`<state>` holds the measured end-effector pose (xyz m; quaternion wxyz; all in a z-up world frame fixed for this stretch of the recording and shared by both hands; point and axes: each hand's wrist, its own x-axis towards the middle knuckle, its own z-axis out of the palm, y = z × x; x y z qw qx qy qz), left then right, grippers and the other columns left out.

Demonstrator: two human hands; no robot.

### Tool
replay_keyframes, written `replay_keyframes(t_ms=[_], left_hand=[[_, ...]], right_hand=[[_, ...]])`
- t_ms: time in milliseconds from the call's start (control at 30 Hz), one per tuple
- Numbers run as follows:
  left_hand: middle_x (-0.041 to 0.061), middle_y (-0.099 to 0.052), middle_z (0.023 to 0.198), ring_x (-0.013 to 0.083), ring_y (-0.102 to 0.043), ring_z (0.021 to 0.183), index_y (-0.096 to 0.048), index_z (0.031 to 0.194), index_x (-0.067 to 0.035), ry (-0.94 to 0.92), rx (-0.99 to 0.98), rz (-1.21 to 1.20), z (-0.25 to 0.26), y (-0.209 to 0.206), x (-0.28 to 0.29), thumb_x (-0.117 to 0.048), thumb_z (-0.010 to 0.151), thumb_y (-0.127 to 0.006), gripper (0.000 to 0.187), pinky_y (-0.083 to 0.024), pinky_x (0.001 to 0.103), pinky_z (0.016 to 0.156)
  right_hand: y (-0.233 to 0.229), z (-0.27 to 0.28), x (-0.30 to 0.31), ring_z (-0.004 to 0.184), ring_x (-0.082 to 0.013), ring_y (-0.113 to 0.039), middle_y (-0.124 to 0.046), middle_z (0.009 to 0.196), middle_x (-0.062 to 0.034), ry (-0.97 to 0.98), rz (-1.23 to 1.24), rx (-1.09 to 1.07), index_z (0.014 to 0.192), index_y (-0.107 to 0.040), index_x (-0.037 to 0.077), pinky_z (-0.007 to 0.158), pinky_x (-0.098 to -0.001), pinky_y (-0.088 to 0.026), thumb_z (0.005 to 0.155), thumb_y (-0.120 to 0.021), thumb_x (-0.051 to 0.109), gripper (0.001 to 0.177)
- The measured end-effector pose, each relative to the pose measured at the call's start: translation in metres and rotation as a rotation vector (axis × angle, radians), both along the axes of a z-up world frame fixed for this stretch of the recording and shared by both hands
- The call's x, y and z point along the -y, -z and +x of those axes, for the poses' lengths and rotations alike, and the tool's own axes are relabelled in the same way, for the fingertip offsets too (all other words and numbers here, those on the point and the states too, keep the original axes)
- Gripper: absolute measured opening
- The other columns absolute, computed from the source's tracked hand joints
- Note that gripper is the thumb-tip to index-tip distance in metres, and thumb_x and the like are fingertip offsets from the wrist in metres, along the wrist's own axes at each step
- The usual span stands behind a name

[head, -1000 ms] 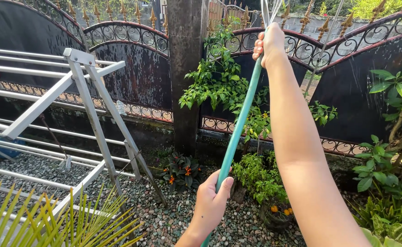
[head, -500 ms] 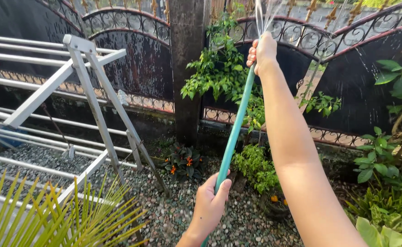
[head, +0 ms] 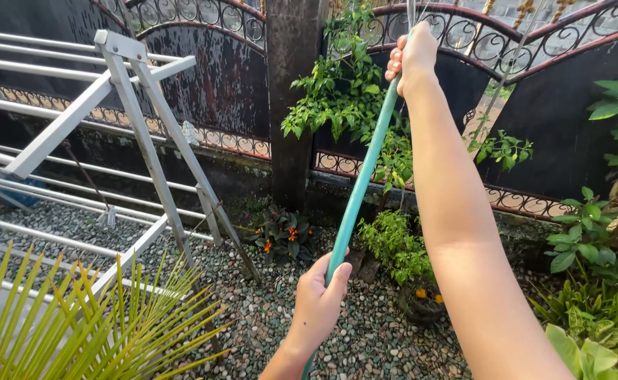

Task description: Watering various potted and ground plants in a home garden using a water hose.

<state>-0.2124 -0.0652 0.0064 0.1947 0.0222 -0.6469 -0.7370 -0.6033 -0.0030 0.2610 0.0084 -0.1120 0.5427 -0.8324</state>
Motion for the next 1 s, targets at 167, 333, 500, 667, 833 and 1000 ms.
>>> replay_keyframes(t_ms=[167,333,500,667,833,1000], left_hand=[[-0.008,-0.052,0.068,0.0016,-0.046,0.058,-0.067,0.129,-0.004,-0.015,0.009,-0.028,0.000,0.006,0.001,-0.027,0.098,-0.065,0.039,-0.038,0.022,0.050],[-0.009,-0.052,0.067,0.0012,-0.045,0.058,-0.068,0.127,-0.004,0.026,0.099,-0.049,0.014,0.045,-0.003,-0.026,0.098,-0.065,0.037,-0.037,0.022,0.050],[-0.007,-0.050,0.066,0.0028,-0.044,0.058,-0.071,0.119,-0.004,0.103,0.311,-0.045,0.039,0.104,-0.003,-0.029,0.098,-0.064,0.033,-0.037,0.024,0.050],[-0.005,-0.053,0.064,0.0053,-0.047,0.059,-0.072,0.116,-0.006,0.167,0.528,-0.231,0.073,0.160,-0.003,-0.032,0.097,-0.065,0.033,-0.042,0.027,0.053],[-0.002,-0.061,0.066,0.0074,-0.054,0.061,-0.073,0.116,-0.006,0.312,0.632,-0.293,0.098,0.199,-0.002,-0.032,0.097,-0.064,0.033,-0.048,0.029,0.058],[0.005,-0.068,0.069,0.0158,-0.067,0.064,-0.071,0.125,-0.013,0.490,0.746,-0.400,0.112,0.189,-0.009,-0.033,0.094,-0.063,0.037,-0.055,0.033,0.065]], right_hand=[[0.009,-0.013,0.003,0.044,-0.0140,-0.033,-0.037,0.054,0.0001,-0.017,-0.018,0.023,0.071,-0.044,0.015,0.045,-0.0344,-0.031,0.094,-0.041,0.041,0.035],[0.093,-0.032,-0.009,0.041,-0.0139,-0.036,-0.039,0.052,0.0002,-0.019,0.038,0.171,0.068,-0.044,0.016,0.042,-0.0328,-0.031,0.096,-0.043,0.059,0.051],[0.257,-0.052,-0.033,0.028,-0.0199,-0.032,-0.033,0.043,-0.0034,0.067,0.218,0.344,0.061,-0.041,0.016,0.028,-0.0391,-0.024,0.096,-0.041,0.059,0.056],[0.461,-0.021,-0.084,0.032,-0.0215,-0.038,-0.040,0.049,-0.0043,0.157,0.274,0.521,0.068,-0.046,0.013,0.030,-0.0406,-0.030,0.099,-0.042,0.044,0.044],[0.611,0.064,-0.151,0.034,-0.0207,-0.037,-0.037,0.050,-0.0057,0.253,0.323,0.821,0.067,-0.042,0.010,0.034,-0.0407,-0.029,0.101,-0.045,0.044,0.048],[0.669,0.155,-0.196,0.040,-0.0167,-0.041,-0.045,0.053,-0.0030,0.488,0.371,1.002,0.072,-0.049,0.008,0.037,-0.0375,-0.034,0.103,-0.045,0.043,0.047]])
